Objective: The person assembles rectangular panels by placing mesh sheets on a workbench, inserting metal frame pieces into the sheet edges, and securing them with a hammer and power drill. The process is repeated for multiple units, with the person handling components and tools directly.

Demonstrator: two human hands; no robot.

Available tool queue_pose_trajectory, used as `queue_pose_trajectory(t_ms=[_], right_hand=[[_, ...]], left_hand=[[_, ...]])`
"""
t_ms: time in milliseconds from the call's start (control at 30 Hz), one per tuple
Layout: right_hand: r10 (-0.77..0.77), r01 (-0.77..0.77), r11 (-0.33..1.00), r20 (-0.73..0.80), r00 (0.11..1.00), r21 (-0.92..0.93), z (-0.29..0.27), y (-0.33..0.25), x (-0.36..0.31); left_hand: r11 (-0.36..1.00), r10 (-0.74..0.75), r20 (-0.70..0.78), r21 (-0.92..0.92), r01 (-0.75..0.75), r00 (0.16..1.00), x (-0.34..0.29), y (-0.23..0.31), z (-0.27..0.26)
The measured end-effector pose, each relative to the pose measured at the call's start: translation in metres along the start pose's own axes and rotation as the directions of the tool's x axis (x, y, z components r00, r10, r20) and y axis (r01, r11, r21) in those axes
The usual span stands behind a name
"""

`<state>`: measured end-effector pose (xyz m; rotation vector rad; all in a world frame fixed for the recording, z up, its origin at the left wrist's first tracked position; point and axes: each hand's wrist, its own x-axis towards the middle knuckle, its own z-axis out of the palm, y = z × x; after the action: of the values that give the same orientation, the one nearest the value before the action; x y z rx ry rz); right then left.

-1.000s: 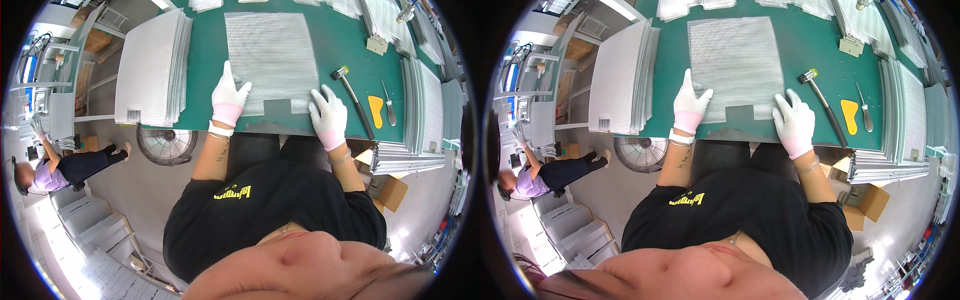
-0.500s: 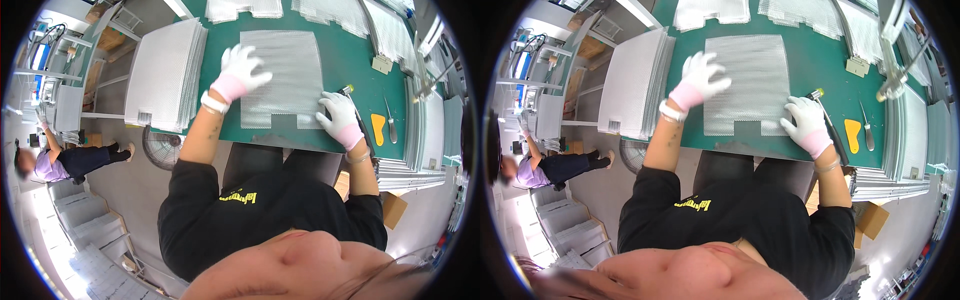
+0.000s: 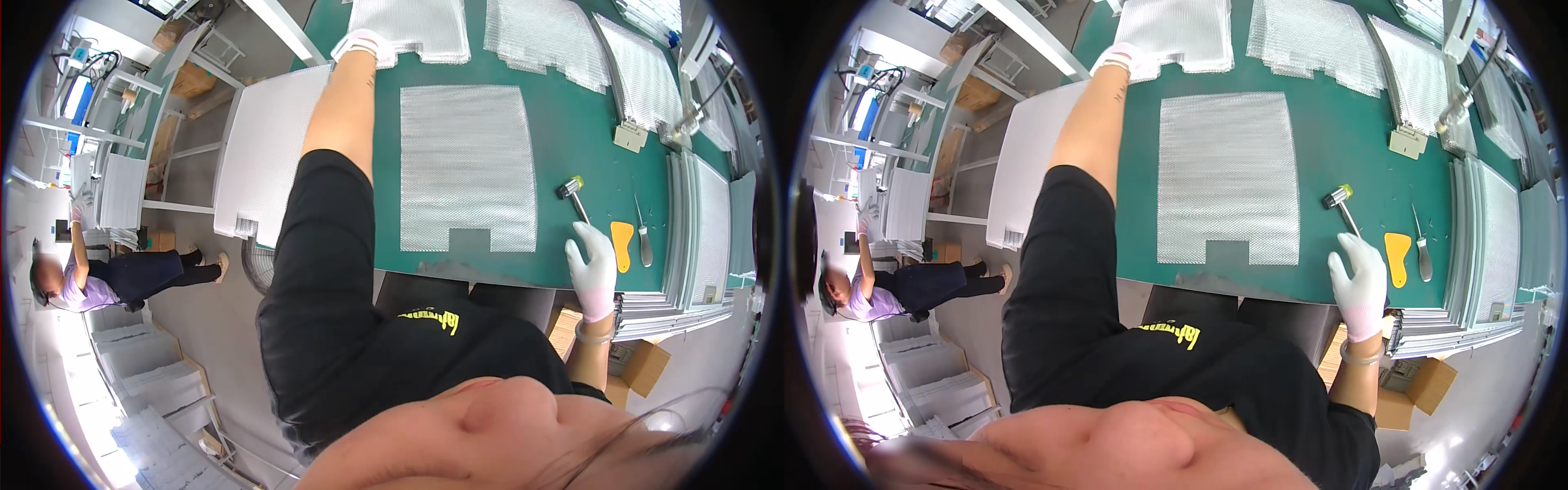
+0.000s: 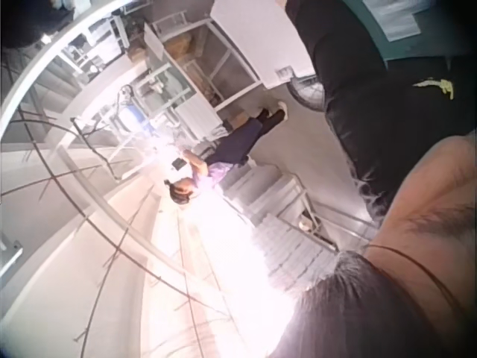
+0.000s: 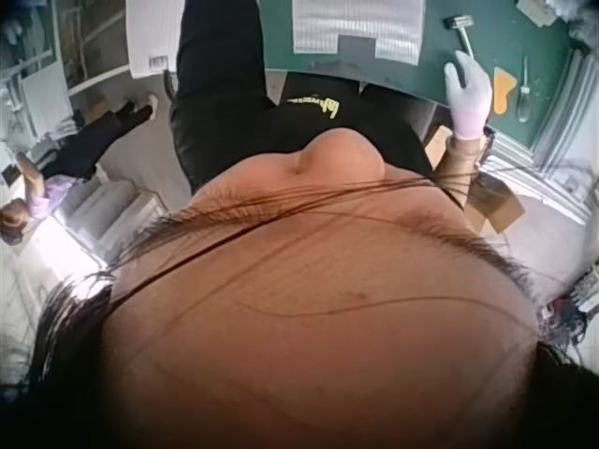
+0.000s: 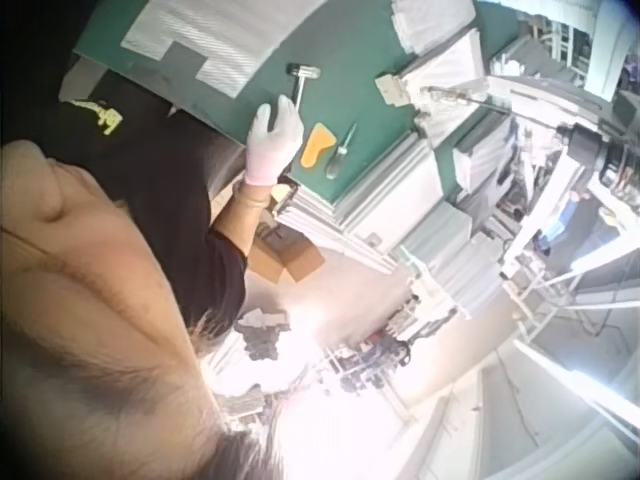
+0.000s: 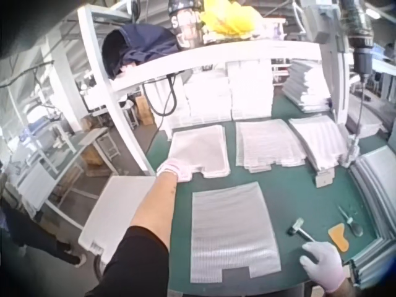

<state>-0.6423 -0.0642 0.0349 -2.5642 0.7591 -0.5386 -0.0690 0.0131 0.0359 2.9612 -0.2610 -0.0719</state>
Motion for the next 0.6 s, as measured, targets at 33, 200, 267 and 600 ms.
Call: queue_pose_trajectory(t_ms=[33, 200, 267, 600], right_hand=[[0.024, -0.024, 1.000, 0.004, 1.000, 0.012, 0.000, 0.001, -0.002], [0.045, -0.045, 0.997, 0.015, 0.999, 0.060, -0.001, -0.009, 0.006], [0.020, -0.022, 0.996, 0.020, 1.000, 0.085, 0.004, -0.013, 0.012], [-0.002, 0.000, 0.998, 0.031, 1.000, 0.067, 0.009, -0.021, 0.003]], left_hand=[[1.000, -0.003, -0.037, -0.027, 0.002, 0.999, 0.009, -0.002, -0.004], [0.942, 0.006, -0.249, -0.322, -0.089, 0.968, 0.035, -0.004, -0.015], [0.853, 0.008, -0.300, -0.496, -0.163, 0.954, 0.036, -0.002, -0.011], [-0.429, 0.328, -0.012, -0.893, 0.137, 0.945, 0.117, -0.033, -0.017]])
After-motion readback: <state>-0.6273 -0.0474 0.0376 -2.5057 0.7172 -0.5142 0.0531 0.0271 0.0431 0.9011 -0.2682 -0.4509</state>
